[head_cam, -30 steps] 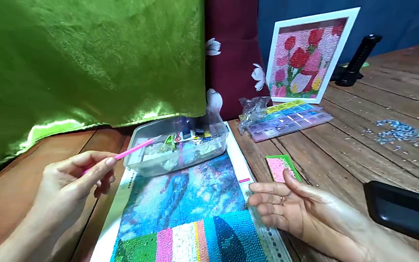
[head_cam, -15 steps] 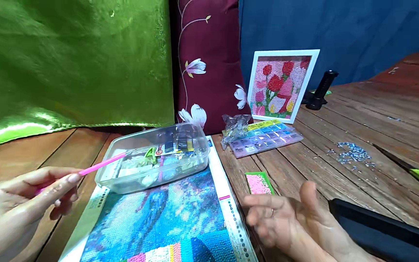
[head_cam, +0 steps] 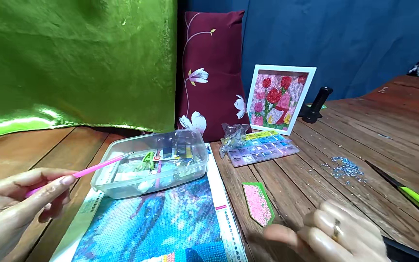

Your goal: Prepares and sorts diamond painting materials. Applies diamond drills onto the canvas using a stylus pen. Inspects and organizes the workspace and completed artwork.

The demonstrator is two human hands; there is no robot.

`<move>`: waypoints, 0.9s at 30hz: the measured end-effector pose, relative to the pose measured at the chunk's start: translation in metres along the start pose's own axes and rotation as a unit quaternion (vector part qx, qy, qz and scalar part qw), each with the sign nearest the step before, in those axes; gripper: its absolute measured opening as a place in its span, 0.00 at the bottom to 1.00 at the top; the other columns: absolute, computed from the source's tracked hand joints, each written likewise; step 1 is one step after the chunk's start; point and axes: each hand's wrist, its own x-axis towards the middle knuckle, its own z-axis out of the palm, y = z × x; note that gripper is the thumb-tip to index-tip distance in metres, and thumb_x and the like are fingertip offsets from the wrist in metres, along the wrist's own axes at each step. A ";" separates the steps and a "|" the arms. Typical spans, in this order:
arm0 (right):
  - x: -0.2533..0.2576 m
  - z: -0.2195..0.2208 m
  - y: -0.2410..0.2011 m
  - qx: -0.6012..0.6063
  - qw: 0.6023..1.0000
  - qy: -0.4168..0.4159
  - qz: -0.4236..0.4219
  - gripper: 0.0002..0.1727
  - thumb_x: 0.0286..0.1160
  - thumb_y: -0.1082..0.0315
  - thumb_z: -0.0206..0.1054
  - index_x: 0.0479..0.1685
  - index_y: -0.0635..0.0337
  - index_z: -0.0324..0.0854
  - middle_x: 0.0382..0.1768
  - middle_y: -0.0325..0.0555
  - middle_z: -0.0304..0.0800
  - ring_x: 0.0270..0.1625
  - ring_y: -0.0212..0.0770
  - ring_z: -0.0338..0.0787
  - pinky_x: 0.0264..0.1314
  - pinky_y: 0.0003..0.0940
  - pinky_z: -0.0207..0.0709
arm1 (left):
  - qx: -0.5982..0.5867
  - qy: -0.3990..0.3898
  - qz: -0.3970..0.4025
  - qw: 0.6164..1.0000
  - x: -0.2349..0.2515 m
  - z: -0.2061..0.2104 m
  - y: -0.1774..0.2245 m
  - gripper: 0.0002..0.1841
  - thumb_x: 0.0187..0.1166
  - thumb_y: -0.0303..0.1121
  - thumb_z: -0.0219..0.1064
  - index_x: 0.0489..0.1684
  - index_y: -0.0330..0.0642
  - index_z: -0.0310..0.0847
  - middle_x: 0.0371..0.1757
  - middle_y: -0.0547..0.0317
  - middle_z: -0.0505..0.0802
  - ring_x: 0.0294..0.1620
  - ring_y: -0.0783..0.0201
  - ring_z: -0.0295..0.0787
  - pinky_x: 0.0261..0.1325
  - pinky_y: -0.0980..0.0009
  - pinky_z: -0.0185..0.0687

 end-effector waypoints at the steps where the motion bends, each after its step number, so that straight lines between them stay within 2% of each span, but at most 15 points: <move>1: 0.002 -0.003 -0.002 0.008 1.000 -0.004 -0.012 0.27 0.84 0.49 0.66 0.18 0.51 0.63 0.14 0.38 0.58 0.19 0.37 0.61 0.24 0.27 0.57 | 0.000 0.000 0.000 1.000 0.000 -0.002 -0.001 0.11 0.80 0.17 0.52 0.39 0.37 0.82 0.18 0.75 0.86 0.15 0.81 0.80 0.20 0.87 0.76; 4: 0.006 -0.011 -0.008 0.024 0.999 -0.024 -0.033 0.20 0.84 0.54 0.67 0.24 0.51 0.69 0.16 0.37 0.58 0.21 0.37 0.60 0.27 0.28 0.55 | 0.000 0.004 0.002 1.000 0.001 -0.004 -0.004 0.11 0.80 0.17 0.54 0.38 0.38 0.82 0.17 0.74 0.85 0.14 0.81 0.80 0.20 0.87 0.76; 7: 0.010 -0.019 -0.011 0.039 0.997 -0.038 -0.047 0.11 0.83 0.57 0.67 0.36 0.51 0.78 0.19 0.37 0.57 0.23 0.37 0.59 0.30 0.28 0.55 | 0.000 0.013 0.030 0.999 0.002 -0.005 -0.010 0.11 0.77 0.18 0.55 0.35 0.40 0.84 0.17 0.74 0.86 0.14 0.81 0.80 0.18 0.87 0.75; 9: 0.011 -0.021 -0.011 0.057 0.997 -0.039 -0.044 0.11 0.82 0.57 0.68 0.37 0.52 0.77 0.20 0.38 0.58 0.24 0.38 0.60 0.31 0.29 0.56 | 0.003 0.012 0.034 0.999 0.002 -0.005 -0.012 0.11 0.77 0.19 0.56 0.35 0.40 0.85 0.17 0.73 0.86 0.14 0.80 0.80 0.18 0.87 0.76; 12: 0.012 -0.021 -0.013 0.093 0.990 -0.083 0.071 0.19 0.87 0.52 0.63 0.31 0.55 0.75 0.21 0.43 0.73 0.27 0.38 0.77 0.33 0.25 0.72 | 0.004 0.014 0.033 0.999 0.003 -0.005 -0.013 0.10 0.77 0.19 0.56 0.35 0.40 0.84 0.17 0.73 0.85 0.14 0.80 0.80 0.18 0.87 0.76; 13: 0.013 -0.019 -0.012 0.119 0.978 -0.103 0.135 0.22 0.88 0.50 0.61 0.30 0.58 0.77 0.22 0.44 0.78 0.27 0.34 0.81 0.32 0.22 0.74 | 0.005 0.014 0.034 0.999 0.003 -0.005 -0.014 0.10 0.77 0.19 0.56 0.35 0.39 0.84 0.17 0.73 0.85 0.14 0.80 0.79 0.18 0.87 0.76; 14: 0.012 -0.014 -0.010 0.158 0.960 -0.114 0.202 0.24 0.88 0.50 0.60 0.28 0.60 0.79 0.20 0.43 0.80 0.25 0.29 0.80 0.29 0.19 0.71 | 0.007 0.013 0.034 0.999 0.003 -0.006 -0.015 0.10 0.77 0.19 0.55 0.36 0.39 0.84 0.17 0.73 0.86 0.14 0.81 0.80 0.18 0.87 0.76; 16: 0.007 -0.004 -0.004 0.251 0.892 -0.132 0.353 0.21 0.86 0.53 0.61 0.23 0.53 0.80 0.16 0.28 0.75 0.19 0.13 0.71 0.22 0.08 0.63 | 0.009 0.011 0.034 0.999 0.003 -0.007 -0.017 0.11 0.78 0.18 0.55 0.35 0.39 0.84 0.17 0.73 0.86 0.14 0.81 0.79 0.18 0.87 0.76; 17: 0.008 0.001 -0.002 0.302 0.834 -0.145 0.437 0.18 0.84 0.56 0.60 0.20 0.46 0.78 0.14 0.22 0.71 0.15 0.11 0.67 0.17 0.08 0.60 | 0.010 0.008 0.034 0.999 0.003 -0.007 -0.018 0.11 0.77 0.19 0.56 0.35 0.40 0.85 0.17 0.72 0.86 0.14 0.81 0.79 0.18 0.87 0.75; 18: 0.011 0.004 0.000 0.352 0.763 -0.160 0.518 0.19 0.84 0.60 0.58 0.17 0.43 0.76 0.11 0.21 0.68 0.12 0.13 0.63 0.15 0.10 0.56 | 0.015 0.004 0.036 0.999 0.003 -0.008 -0.020 0.11 0.77 0.19 0.56 0.35 0.40 0.85 0.17 0.72 0.86 0.14 0.81 0.79 0.18 0.87 0.75; 20: 0.022 0.012 0.003 0.423 0.627 -0.171 0.632 0.24 0.90 0.65 0.52 0.16 0.48 0.73 0.09 0.26 0.64 0.10 0.18 0.59 0.13 0.13 0.52 | 0.030 -0.003 0.039 0.999 0.004 -0.010 -0.022 0.10 0.79 0.20 0.56 0.37 0.39 0.85 0.18 0.71 0.86 0.14 0.80 0.79 0.18 0.87 0.75; 22: 0.029 0.017 0.005 0.460 0.543 -0.187 0.677 0.25 0.94 0.64 0.48 0.17 0.51 0.71 0.08 0.29 0.62 0.10 0.19 0.58 0.13 0.12 0.52 | 0.033 0.000 0.026 0.999 0.004 -0.011 -0.021 0.10 0.81 0.18 0.55 0.39 0.36 0.84 0.19 0.71 0.85 0.14 0.80 0.79 0.19 0.86 0.75; 24: 0.028 0.020 0.006 0.486 0.501 -0.185 0.692 0.26 0.95 0.62 0.46 0.19 0.53 0.71 0.09 0.29 0.62 0.10 0.19 0.59 0.13 0.12 0.52 | 0.031 0.002 0.005 1.000 0.003 -0.010 -0.019 0.10 0.82 0.18 0.54 0.40 0.36 0.83 0.18 0.71 0.85 0.14 0.79 0.79 0.20 0.86 0.77; 26: 0.025 0.021 0.007 0.481 0.502 -0.153 0.703 0.26 0.96 0.62 0.46 0.19 0.55 0.72 0.10 0.30 0.64 0.10 0.19 0.60 0.13 0.11 0.54 | 0.025 0.008 -0.012 1.000 0.004 -0.009 -0.016 0.10 0.81 0.17 0.54 0.38 0.35 0.82 0.17 0.71 0.85 0.13 0.79 0.80 0.20 0.86 0.78; 27: 0.023 0.021 0.008 0.465 0.518 -0.131 0.706 0.26 0.96 0.62 0.46 0.20 0.55 0.74 0.11 0.31 0.66 0.10 0.20 0.61 0.13 0.11 0.56 | 0.022 0.013 -0.014 1.000 0.004 -0.008 -0.015 0.10 0.81 0.16 0.54 0.38 0.35 0.81 0.16 0.71 0.85 0.13 0.79 0.79 0.20 0.86 0.78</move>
